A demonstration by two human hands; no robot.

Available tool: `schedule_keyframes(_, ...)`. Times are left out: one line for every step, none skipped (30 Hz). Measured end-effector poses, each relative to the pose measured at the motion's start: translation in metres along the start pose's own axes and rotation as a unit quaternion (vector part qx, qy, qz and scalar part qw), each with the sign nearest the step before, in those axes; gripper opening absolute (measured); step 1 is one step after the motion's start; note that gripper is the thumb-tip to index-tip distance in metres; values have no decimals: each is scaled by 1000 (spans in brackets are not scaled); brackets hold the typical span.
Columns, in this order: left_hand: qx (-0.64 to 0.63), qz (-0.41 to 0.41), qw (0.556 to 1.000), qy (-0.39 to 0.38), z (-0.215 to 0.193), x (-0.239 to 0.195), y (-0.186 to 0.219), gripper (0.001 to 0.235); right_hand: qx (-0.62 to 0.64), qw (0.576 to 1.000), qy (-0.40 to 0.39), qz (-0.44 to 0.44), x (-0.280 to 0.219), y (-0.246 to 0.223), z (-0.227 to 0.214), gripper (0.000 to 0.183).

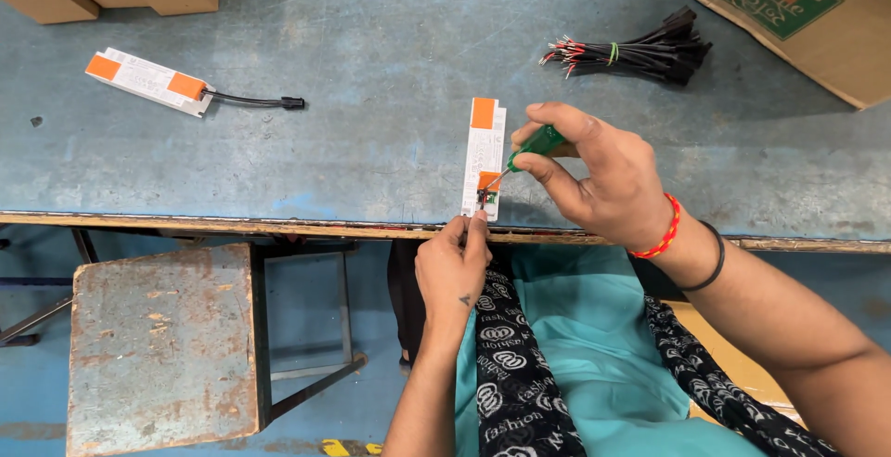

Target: The person uses a green-handled screwdriver to tighten screws on small white rectangular electronic modules with orange labels. They handle multiple modules one at a time, placing finished units into a cardboard box on the table.

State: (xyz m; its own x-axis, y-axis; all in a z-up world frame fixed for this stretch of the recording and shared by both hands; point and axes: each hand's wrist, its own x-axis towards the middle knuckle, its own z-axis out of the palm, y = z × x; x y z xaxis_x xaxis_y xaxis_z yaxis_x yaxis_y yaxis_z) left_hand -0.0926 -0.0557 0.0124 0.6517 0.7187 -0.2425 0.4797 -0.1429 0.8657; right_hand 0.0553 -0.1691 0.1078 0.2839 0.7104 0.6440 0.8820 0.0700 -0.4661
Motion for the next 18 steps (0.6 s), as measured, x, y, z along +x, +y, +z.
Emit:
schedule_keyframes(-1, 1, 1000, 0, 0, 0, 0, 39, -1, 1000, -3, -2, 1, 0, 0, 50)
schedule_keyframes(-1, 1, 1000, 0, -1, 0, 0, 39, -1, 1000, -5, -4, 2, -1, 0, 50)
schedule_keyframes(-1, 2, 1000, 0, -1, 0, 0, 39, -1, 1000, -7, -10, 2, -1, 0, 50)
schedule_keyframes(0, 8, 1000, 1, -1, 0, -1, 39, -1, 1000, -9, -15, 3, -2, -1, 49)
schedule_keyframes(1, 13, 1000, 3, 0, 0, -1, 38, -1, 1000, -11, -20, 5, -2, -1, 49)
schedule_keyframes(1, 19, 1000, 4, 0, 0, -2, 38, -4, 1000, -14, -22, 6, -3, 0, 48)
schedule_keyframes(2, 29, 1000, 7, 1, 0, -4, 38, -6, 1000, -17, -25, 7, -3, 0, 48)
schedule_keyframes(3, 39, 999, 12, 2, 0, -5, 38, -8, 999, -21, -27, 9, -4, 0, 48)
schedule_keyframes(4, 50, 999, 16, 3, 0, -7, 38, -21, 999, -26, -34, 10, -5, 1, 47)
schedule_keyframes(31, 75, 996, 37, 5, 0, -8, 38, -33, 998, -32, -41, 11, -6, 1, 46)
schedule_keyframes(59, 100, 992, 58, 7, 0, -9, 38, -44, 997, -37, -48, 13, -7, 2, 46)
schedule_keyframes(86, 124, 985, 79, 9, 0, -11, 38, -48, 996, -40, -57, 14, -8, 2, 46)
schedule_keyframes(79, 128, 985, 84, 11, 0, -12, 38, -52, 995, -43, -66, 15, -9, 2, 46)
schedule_keyframes(72, 132, 984, 90, 12, 0, -13, 37, -56, 994, -47, -76, 16, -9, 2, 47)
schedule_keyframes(65, 136, 984, 96, 13, 0, -14, 37, -58, 995, -49, -72, 17, -9, 2, 47)
schedule_keyframes(63, 132, 985, 95, 14, 0, -15, 37, -60, 995, -51, -68, 18, -9, 1, 47)
schedule_keyframes(61, 129, 985, 94, 14, 0, -15, 37, -62, 995, -54, -65, 19, -9, 0, 47)
schedule_keyframes(60, 125, 986, 94, 14, 1, -16, 37, -60, 995, -52, -63, 19, -9, 0, 47)
